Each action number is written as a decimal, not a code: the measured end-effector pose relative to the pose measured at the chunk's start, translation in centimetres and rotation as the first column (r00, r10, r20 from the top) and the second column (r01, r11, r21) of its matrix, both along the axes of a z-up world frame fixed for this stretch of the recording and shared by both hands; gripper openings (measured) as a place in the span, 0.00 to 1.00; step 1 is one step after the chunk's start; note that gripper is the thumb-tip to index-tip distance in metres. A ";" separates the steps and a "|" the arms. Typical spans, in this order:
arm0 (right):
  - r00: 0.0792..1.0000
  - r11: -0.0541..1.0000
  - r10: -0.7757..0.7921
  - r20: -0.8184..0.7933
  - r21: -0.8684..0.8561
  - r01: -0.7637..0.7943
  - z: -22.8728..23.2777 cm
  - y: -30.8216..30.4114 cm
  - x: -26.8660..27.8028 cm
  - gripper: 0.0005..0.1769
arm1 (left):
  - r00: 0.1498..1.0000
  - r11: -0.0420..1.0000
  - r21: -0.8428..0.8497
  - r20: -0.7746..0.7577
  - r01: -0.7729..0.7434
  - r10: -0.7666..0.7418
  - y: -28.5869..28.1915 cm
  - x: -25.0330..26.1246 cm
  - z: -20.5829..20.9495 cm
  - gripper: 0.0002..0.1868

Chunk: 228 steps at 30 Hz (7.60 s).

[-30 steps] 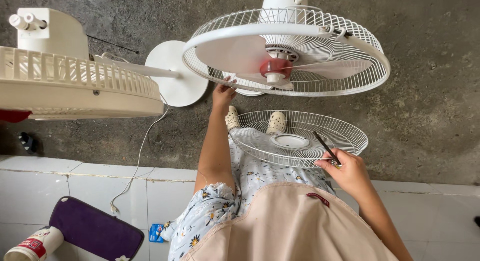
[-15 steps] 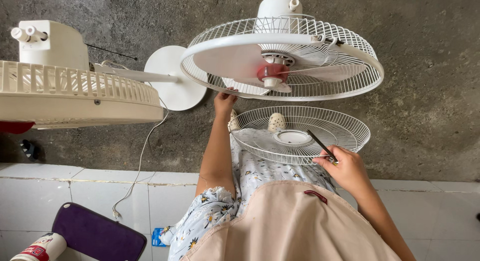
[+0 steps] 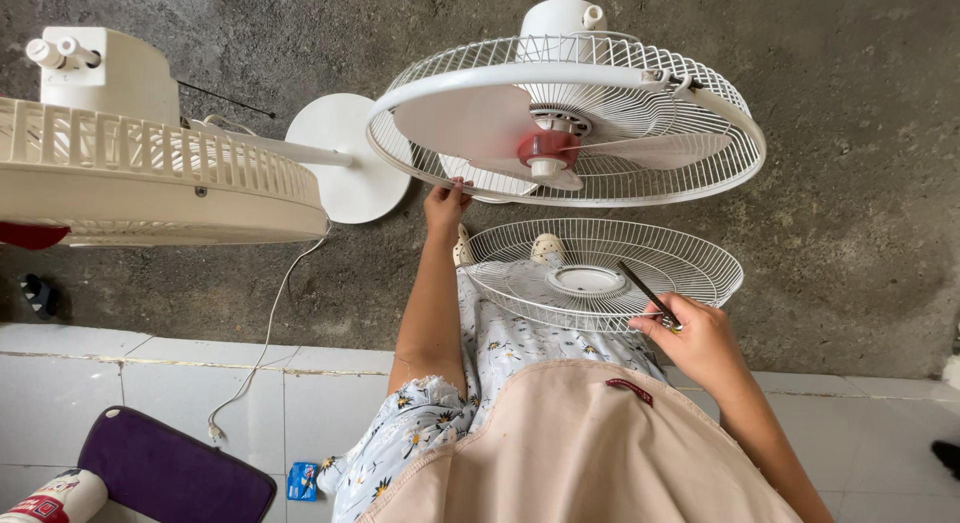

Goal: The person assembles a white pedestal fan by attaching the front wire cage to the fan head and securing it with a screwdriver. They manipulate the fan blades and cage, then tighten the screw to complete the assembly.

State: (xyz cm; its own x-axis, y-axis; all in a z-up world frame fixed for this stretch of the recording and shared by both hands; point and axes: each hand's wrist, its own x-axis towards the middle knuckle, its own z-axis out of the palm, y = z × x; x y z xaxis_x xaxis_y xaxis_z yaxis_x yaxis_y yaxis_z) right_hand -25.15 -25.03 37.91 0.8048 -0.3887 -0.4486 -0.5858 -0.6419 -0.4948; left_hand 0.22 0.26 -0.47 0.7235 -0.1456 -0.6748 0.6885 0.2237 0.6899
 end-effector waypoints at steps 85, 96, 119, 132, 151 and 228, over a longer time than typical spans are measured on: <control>0.907 0.972 -0.171 0.386 0.219 0.090 10.1 5.3 2.8 0.08 | 0.975 0.940 -0.334 -0.221 -0.072 -0.004 4.6 3.6 10.4 0.27; 0.892 0.988 -0.096 0.441 0.152 0.031 9.7 5.1 3.5 0.09 | 0.975 0.908 -0.417 -0.217 -0.047 -0.050 4.5 3.6 10.4 0.29; 0.914 0.955 -0.166 0.371 0.291 0.055 8.8 2.3 5.5 0.08 | 0.960 0.793 -0.578 -0.279 -0.193 0.031 5.1 3.5 6.6 0.26; 0.941 0.928 -0.257 0.220 0.328 0.177 11.8 0.6 1.9 0.07 | 0.988 0.926 -0.373 -0.151 -0.053 -0.004 4.0 1.7 3.9 0.28; 0.886 0.756 -0.448 0.116 0.579 0.307 10.0 -1.0 8.9 0.07 | 0.976 0.853 -0.499 -0.210 -0.152 0.051 3.3 2.2 3.3 0.24; 0.998 0.986 0.006 -0.059 0.169 0.004 -18.7 -10.0 -6.6 0.14 | 0.086 -0.207 0.757 -0.328 0.620 -0.941 -5.4 -12.9 6.0 0.17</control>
